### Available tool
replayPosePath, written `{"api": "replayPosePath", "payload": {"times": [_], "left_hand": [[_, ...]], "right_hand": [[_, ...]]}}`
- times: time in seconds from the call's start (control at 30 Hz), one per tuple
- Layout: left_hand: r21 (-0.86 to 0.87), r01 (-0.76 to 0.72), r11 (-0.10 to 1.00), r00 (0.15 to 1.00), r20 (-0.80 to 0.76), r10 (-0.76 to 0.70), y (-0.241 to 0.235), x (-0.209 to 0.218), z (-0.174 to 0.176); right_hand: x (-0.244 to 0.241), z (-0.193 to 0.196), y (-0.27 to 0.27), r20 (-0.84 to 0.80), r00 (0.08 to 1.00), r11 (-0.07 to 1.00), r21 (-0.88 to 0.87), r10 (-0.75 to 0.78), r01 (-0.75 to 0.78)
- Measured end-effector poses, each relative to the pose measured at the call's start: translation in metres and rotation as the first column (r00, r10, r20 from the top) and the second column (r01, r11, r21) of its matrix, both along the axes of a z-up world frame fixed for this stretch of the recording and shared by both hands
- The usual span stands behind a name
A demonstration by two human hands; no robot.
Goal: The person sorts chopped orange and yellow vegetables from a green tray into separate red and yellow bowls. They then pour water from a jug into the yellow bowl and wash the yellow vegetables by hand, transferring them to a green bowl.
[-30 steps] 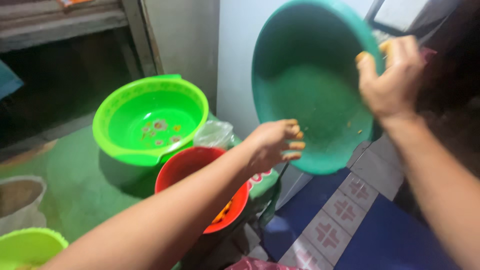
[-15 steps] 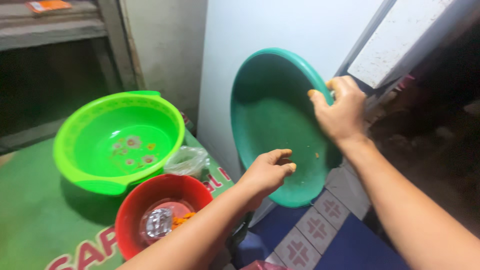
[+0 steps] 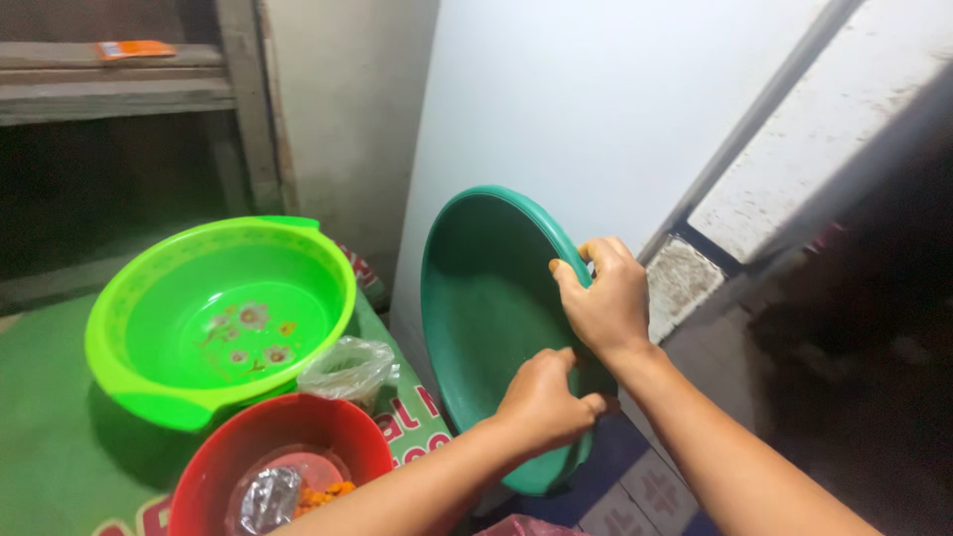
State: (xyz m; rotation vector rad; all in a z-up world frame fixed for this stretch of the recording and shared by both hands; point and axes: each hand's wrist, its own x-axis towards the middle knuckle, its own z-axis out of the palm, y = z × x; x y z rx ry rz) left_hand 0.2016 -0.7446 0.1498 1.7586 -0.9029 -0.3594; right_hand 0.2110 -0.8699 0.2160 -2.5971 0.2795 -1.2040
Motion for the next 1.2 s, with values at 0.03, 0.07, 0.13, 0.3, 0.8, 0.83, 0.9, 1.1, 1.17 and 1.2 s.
{"api": "replayPosePath", "payload": {"times": [0.03,0.07,0.13,0.3,0.8,0.83,0.9,1.1,1.17,1.2], "left_hand": [[-0.006,-0.027,1.000,0.999,0.024,0.027,-0.007,-0.004,-0.005],[0.023,-0.062,0.998,0.998,0.025,0.062,-0.014,-0.008,-0.010],[0.075,-0.139,0.987,0.990,0.038,0.137,-0.034,-0.015,-0.016],[-0.002,-0.295,0.955,0.955,-0.026,0.295,-0.088,-0.050,-0.032],[0.164,-0.535,0.829,0.819,-0.140,0.557,-0.119,-0.104,-0.143],[0.159,-0.535,0.829,0.816,-0.157,0.557,-0.116,-0.105,-0.162],[0.126,-0.575,0.809,0.807,-0.080,0.586,-0.112,-0.104,-0.198],[0.125,-0.595,0.794,0.789,-0.096,0.607,-0.098,-0.099,-0.309],[0.129,-0.592,0.796,0.789,-0.111,0.605,-0.094,-0.096,-0.346],[0.118,-0.583,0.804,0.795,-0.122,0.595,-0.092,-0.095,-0.364]], "right_hand": [[0.000,-0.005,-0.003,-0.018,1.000,0.999,0.030,0.019,-0.019],[-0.001,-0.010,-0.008,-0.016,0.999,0.998,0.040,0.048,-0.047],[-0.001,-0.016,-0.021,-0.001,0.994,0.992,0.056,0.113,-0.112],[-0.018,-0.032,-0.071,-0.060,0.964,0.954,0.172,0.259,-0.245],[-0.060,-0.122,-0.121,-0.246,0.795,0.776,0.497,0.554,-0.387],[-0.061,-0.135,-0.118,-0.258,0.792,0.773,0.515,0.553,-0.372],[-0.065,-0.164,-0.112,-0.272,0.773,0.708,0.639,0.574,-0.300],[-0.062,-0.271,-0.098,-0.267,0.795,0.762,0.553,0.544,-0.336],[-0.058,-0.312,-0.094,-0.237,0.794,0.747,0.559,0.560,-0.360],[-0.055,-0.333,-0.092,-0.224,0.794,0.739,0.565,0.564,-0.366]]}}
